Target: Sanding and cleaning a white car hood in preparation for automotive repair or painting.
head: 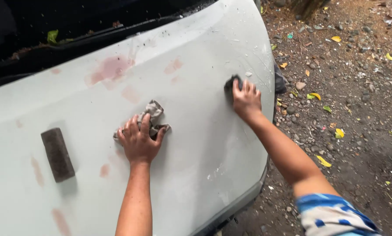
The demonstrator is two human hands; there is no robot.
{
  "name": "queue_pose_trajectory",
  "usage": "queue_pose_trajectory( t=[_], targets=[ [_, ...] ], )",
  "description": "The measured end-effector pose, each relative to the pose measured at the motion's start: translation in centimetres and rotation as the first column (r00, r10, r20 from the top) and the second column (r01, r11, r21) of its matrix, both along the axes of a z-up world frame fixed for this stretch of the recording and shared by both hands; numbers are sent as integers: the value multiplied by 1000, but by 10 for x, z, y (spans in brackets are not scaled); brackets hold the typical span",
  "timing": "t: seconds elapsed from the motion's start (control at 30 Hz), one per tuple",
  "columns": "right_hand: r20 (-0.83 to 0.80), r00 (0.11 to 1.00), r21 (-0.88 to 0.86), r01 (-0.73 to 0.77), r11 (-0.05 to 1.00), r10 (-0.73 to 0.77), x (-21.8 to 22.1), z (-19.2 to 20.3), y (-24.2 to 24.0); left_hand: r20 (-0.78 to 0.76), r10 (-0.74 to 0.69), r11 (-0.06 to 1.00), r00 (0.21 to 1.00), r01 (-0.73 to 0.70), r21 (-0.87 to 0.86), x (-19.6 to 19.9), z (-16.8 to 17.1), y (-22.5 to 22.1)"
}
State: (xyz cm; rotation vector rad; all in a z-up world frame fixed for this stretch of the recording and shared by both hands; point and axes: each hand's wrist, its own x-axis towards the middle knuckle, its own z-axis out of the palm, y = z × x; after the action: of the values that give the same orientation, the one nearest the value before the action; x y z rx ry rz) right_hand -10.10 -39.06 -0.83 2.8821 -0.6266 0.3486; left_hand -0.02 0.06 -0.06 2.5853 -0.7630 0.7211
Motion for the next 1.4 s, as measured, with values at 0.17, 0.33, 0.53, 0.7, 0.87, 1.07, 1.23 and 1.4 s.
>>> queue_pose_trajectory(
  t=[0.17,0.33,0.53,0.7,0.87,1.07,1.23,1.4],
  targets=[
    [61,994,109,82,991,-89,-2,5,28,-2,-8,1000,1000,8,-18,-2,1,1],
    [156,979,110,-146,983,128,-38,-5,52,0,2,1000,1000,-2,-16,1,-3,1],
    [259,964,155,22,988,-62,21,-6,33,53,7,1000,999,-7,-1,3,-1,0],
    [141,990,27,-29,999,25,-29,-22,75,33,-12,1000,999,12,7,-1,-4,3],
    [140,984,150,91,984,-112,19,-5,28,17,0,1000,1000,0,6,-5,-2,1],
    [237,970,-56,-43,997,55,21,-24,96,-3,13,1000,1000,-13,-17,-4,-3,0],
    [103,993,42,-68,997,64,38,-16,28,1,15,1000,1000,-15,5,-1,-2,1],
    [201,979,28,-34,999,28,52,-12,100,-36,9,1000,999,-9,-7,-5,-2,1]
  ],
)
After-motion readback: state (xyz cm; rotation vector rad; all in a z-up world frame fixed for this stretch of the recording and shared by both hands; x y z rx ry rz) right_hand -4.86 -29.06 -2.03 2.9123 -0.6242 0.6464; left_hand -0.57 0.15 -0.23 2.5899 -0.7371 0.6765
